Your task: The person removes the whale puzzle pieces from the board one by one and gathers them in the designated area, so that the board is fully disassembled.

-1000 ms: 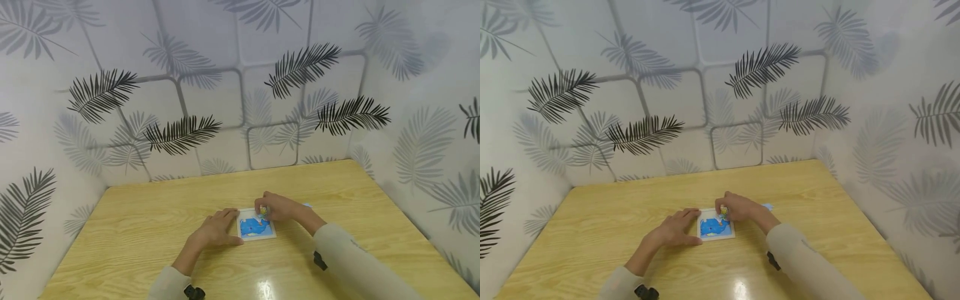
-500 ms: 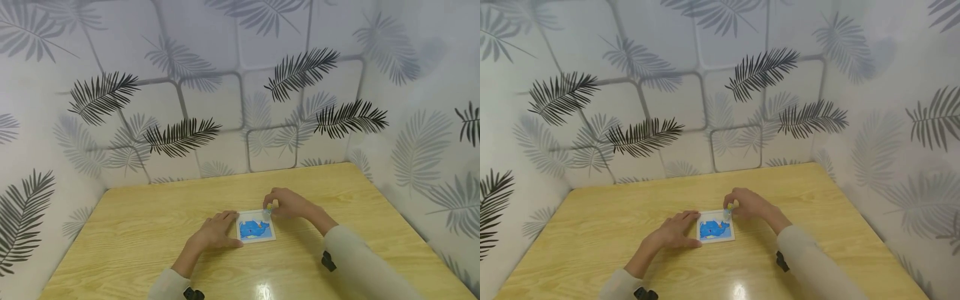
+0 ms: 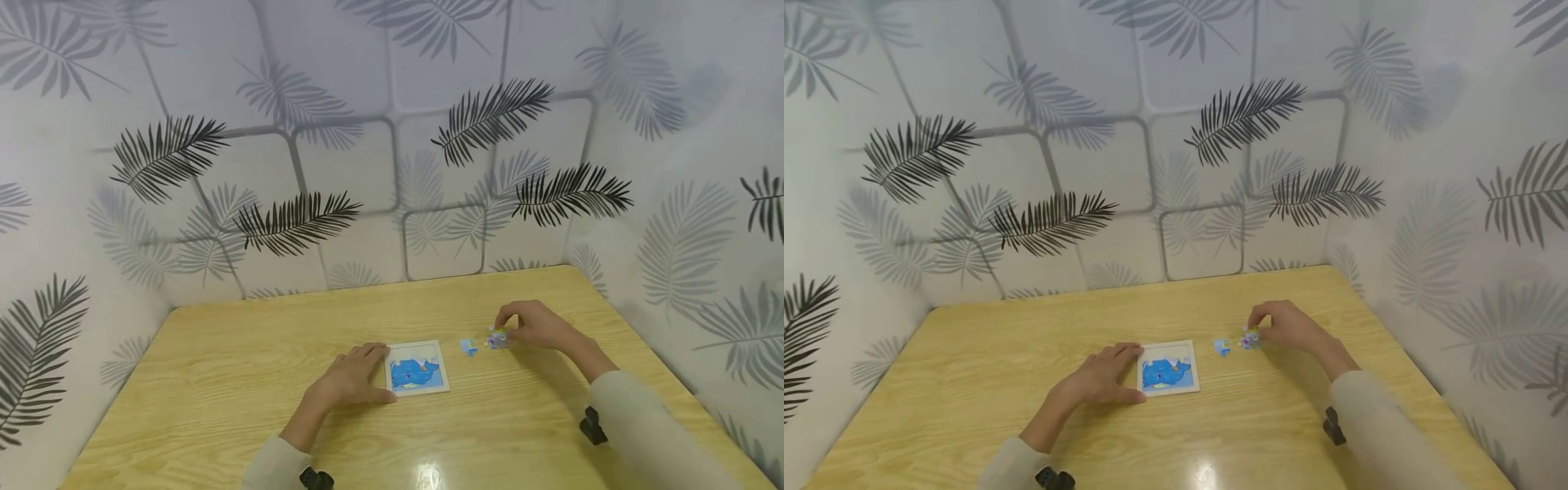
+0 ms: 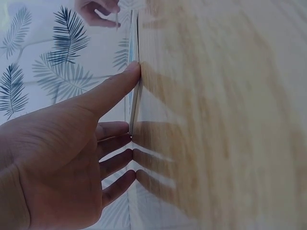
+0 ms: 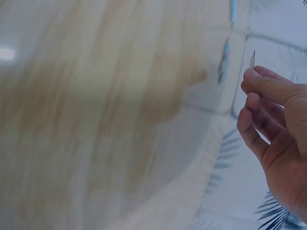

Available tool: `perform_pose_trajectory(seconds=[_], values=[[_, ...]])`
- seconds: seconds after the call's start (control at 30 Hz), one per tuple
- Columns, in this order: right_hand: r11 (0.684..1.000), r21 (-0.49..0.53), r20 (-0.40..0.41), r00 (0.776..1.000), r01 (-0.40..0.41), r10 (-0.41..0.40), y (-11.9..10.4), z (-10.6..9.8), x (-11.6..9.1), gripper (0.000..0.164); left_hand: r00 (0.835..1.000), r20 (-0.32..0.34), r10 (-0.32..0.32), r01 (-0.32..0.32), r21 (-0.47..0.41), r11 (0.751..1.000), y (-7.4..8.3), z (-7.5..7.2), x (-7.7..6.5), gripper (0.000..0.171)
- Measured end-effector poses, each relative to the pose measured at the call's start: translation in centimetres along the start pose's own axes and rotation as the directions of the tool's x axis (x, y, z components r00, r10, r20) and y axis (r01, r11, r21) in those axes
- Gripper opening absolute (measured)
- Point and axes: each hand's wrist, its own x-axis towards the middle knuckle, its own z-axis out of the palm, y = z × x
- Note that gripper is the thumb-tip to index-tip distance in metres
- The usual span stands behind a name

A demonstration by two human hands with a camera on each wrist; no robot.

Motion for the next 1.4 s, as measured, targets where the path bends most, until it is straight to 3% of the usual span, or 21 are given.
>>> perform_pose_trajectory(seconds=[0.37,0.63,0.87,1.17,1.4], values=[[0.997,-0.049,-0.045,0.997,-0.068,0.066,3.9,-1.0,-2.4,0.016,1.000,0.000,0.007,-0.007,-0.002,1.000,-0.1,0.1,0.0,0.091],[0.995,-0.045,-0.027,0.996,-0.091,0.090,3.6,-1.6,-2.2,0.014,1.000,-0.005,0.014,-0.014,0.010,1.000,-0.3,-0.1,0.5,0.091],[0.996,-0.040,-0.001,0.997,-0.083,0.083,3.7,-1.2,-2.2,0.014,1.000,-0.016,0.013,-0.013,0.011,1.000,-1.6,1.2,1.1,0.094],[0.998,-0.022,-0.206,0.977,-0.064,0.058,1.3,-0.8,-1.3,0.020,1.000,0.000,0.022,-0.022,0.008,1.000,-0.4,0.3,0.3,0.092],[0.995,0.088,-0.055,0.998,0.040,-0.035,-2.5,1.8,1.7,0.020,1.000,-0.006,0.004,-0.004,0.011,1.000,-0.3,0.2,0.2,0.092]])
